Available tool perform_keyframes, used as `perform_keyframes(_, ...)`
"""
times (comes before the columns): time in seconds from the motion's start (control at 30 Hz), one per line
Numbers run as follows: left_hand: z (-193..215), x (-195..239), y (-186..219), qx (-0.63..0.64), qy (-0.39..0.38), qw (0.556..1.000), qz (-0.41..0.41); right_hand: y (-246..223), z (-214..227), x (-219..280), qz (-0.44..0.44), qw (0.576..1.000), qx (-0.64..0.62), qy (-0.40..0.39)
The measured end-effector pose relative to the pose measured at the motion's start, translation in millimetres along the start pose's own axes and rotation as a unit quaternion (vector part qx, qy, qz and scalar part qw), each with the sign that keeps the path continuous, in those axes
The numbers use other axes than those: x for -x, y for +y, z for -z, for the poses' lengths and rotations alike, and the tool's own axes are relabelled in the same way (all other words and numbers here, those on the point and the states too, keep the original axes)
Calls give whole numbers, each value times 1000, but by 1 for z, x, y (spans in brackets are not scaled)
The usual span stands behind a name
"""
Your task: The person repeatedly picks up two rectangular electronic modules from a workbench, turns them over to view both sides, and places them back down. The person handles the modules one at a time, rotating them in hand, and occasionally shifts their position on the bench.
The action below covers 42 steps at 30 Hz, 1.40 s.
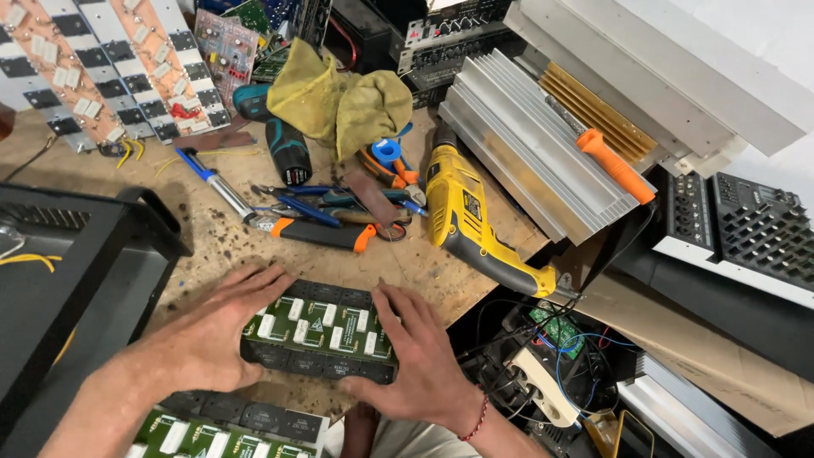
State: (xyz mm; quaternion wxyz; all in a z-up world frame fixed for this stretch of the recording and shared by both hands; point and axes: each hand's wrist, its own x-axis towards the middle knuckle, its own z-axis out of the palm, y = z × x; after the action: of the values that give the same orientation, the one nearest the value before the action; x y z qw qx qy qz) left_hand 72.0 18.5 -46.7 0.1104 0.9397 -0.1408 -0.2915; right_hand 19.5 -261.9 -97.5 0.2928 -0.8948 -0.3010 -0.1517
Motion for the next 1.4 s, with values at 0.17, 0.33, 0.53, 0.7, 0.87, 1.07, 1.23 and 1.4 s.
perform_keyframes(0.17,2,-2,-2,-12,-16,1000,0,8,-6,0,39,998,-30,33)
perform_keyframes(0.33,9,0,1,22,-44,999,23,1,7,-6,47,999,5,28)
perform_keyframes(0.53,-8,-10,-13,-74,-10,996,-42,-3,8,-8,66,997,30,-24)
perform_keyframes(0.7,-5,-10,-10,-27,-32,998,-42,0,8,-9,34,996,-9,-76)
perform_keyframes(0.87,-7,-13,-10,-6,-2,999,-35,-1,-2,-5,30,1000,-5,-4)
perform_keyframes(1.07,-8,-10,-12,3,7,999,-46,5,-10,-2,57,998,4,13)
perform_keyframes(1.23,-6,-5,-8,11,6,999,-46,4,-6,-4,65,998,-2,-6)
perform_keyframes(1.4,-9,-5,-9,-5,25,998,-60,6,-5,-5,67,998,-1,-16)
